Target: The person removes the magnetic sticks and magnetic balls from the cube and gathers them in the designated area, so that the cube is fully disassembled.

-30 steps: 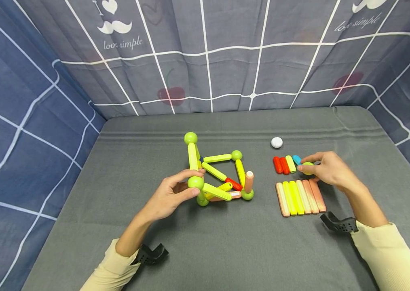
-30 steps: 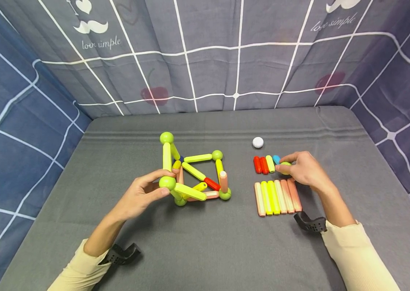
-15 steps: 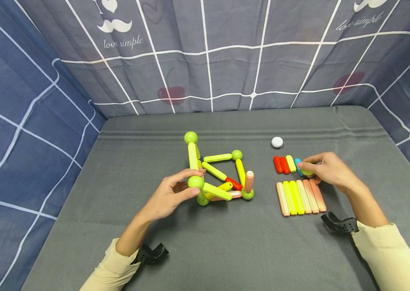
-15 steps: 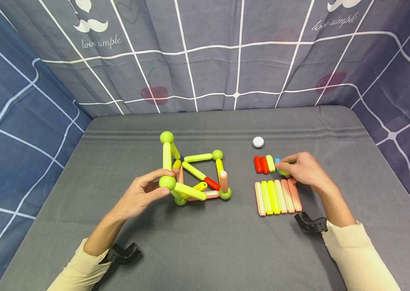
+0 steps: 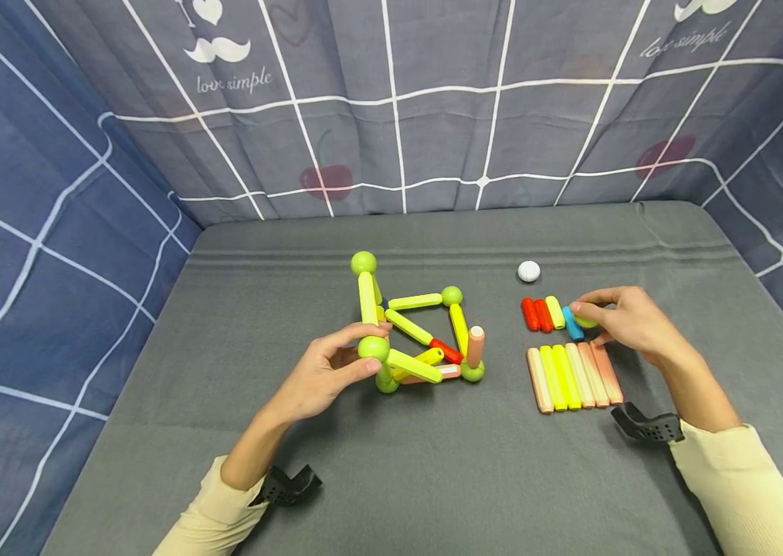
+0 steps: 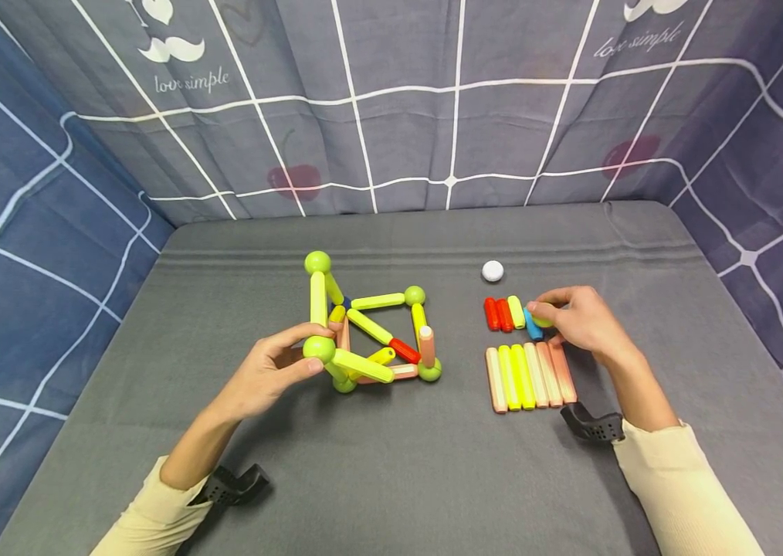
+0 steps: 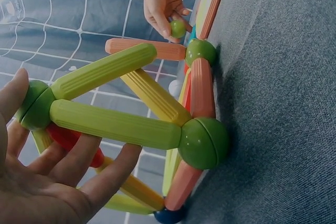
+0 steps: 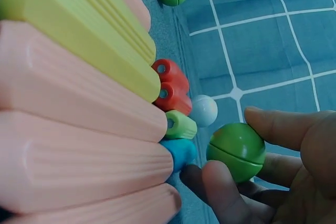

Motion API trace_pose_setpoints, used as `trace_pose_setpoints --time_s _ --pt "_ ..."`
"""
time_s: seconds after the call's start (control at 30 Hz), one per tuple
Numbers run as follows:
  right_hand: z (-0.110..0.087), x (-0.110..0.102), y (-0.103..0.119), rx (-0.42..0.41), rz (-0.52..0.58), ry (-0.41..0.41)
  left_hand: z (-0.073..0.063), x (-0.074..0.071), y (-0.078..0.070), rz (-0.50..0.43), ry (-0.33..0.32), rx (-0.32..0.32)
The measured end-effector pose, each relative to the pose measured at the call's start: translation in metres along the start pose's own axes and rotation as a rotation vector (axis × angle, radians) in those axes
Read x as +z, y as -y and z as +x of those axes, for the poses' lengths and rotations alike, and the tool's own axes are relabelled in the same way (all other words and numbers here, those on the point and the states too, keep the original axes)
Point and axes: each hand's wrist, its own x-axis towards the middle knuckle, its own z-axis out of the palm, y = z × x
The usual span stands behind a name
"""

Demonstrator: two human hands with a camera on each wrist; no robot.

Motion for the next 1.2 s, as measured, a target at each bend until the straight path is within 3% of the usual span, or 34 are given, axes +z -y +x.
trace_pose_setpoints --time_s 0.2,0.63,0.77,1.0,1.2 --pt "-0.003 0.001 0.004 0.0 0.003 -0.028 0.0 0.001 0.0 -0.003 -0.002 0.002" --pt "-0.004 0.003 0.005 0.015 0.009 0.014 0.001 0.001 0.0 -0.002 -0.007 0.0" --pt "-0.002 0.004 0.003 -0.004 0.024 -0.016 0.0 0.001 0.001 0.001 -0.005 0.004" --pt "0.012 0.0 0.006 -0.061 -0.041 -0.16 0.0 0.001 0.001 0.001 -0.005 0.011" --pt "0.035 -0.007 0.02 -0.093 -0.028 -0.143 -0.001 0.0 0.001 -0.006 -0.005 0.009"
